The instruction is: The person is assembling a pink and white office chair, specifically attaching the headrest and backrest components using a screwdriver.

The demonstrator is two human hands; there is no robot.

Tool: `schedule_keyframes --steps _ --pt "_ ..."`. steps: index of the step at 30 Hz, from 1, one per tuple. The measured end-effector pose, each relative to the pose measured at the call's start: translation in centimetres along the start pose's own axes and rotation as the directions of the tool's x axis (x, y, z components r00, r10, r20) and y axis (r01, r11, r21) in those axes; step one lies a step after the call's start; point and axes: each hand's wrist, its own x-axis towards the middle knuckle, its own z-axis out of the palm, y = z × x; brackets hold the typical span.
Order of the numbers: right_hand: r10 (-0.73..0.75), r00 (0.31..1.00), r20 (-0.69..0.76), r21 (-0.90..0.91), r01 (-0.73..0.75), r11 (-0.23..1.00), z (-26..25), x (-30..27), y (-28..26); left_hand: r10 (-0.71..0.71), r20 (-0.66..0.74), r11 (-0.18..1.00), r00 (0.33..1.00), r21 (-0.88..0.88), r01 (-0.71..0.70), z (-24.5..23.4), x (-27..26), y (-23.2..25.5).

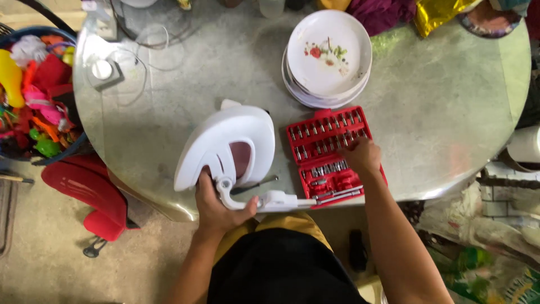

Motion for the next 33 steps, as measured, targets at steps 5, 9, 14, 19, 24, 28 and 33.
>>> schedule_keyframes --steps 5,9,14,19,24,28,33 --pt "-0.092 0.987 -0.129 0.173 0.114 0.978 1.1 -0.6 1.5 -0.008 0.012 0.999 1.000 -0.032 0.009 1.1 0.9 0.2" --pt "-0.074 0.993 -0.091 0.234 0.094 0.968 1.4 -1.8 0.5 0.009 0.036 1.000 0.999 -0.023 -0.008 2.3 0.7 -0.5" --pt "-0.086 0.990 -0.113 0.217 0.109 0.970 1.6 -3.5 0.7 0.052 0.055 0.998 0.997 -0.042 -0.049 3.0 1.2 -0.1" --pt "-0.176 0.982 0.064 0.061 0.173 0.983 -0.1 -6.5 -2.7 0.016 0.054 0.999 0.998 -0.043 -0.014 4.2 -0.2 -1.3" --pt "-0.297 0.937 0.182 0.081 0.287 0.954 1.4 -6.8 -2.9 -0.030 0.012 0.998 0.999 -0.060 0.030 4.7 -1.6 -1.8" --pt "-0.338 0.927 0.165 0.112 0.323 0.940 1.4 -5.8 -4.1 -0.072 -0.019 0.997 0.997 0.001 0.072 4.5 -2.7 -1.7" --pt "-0.344 0.897 0.279 0.056 0.342 0.938 1.4 -4.5 -7.1 -0.048 -0.028 0.996 0.998 0.077 0.050 4.7 -3.5 -2.5"
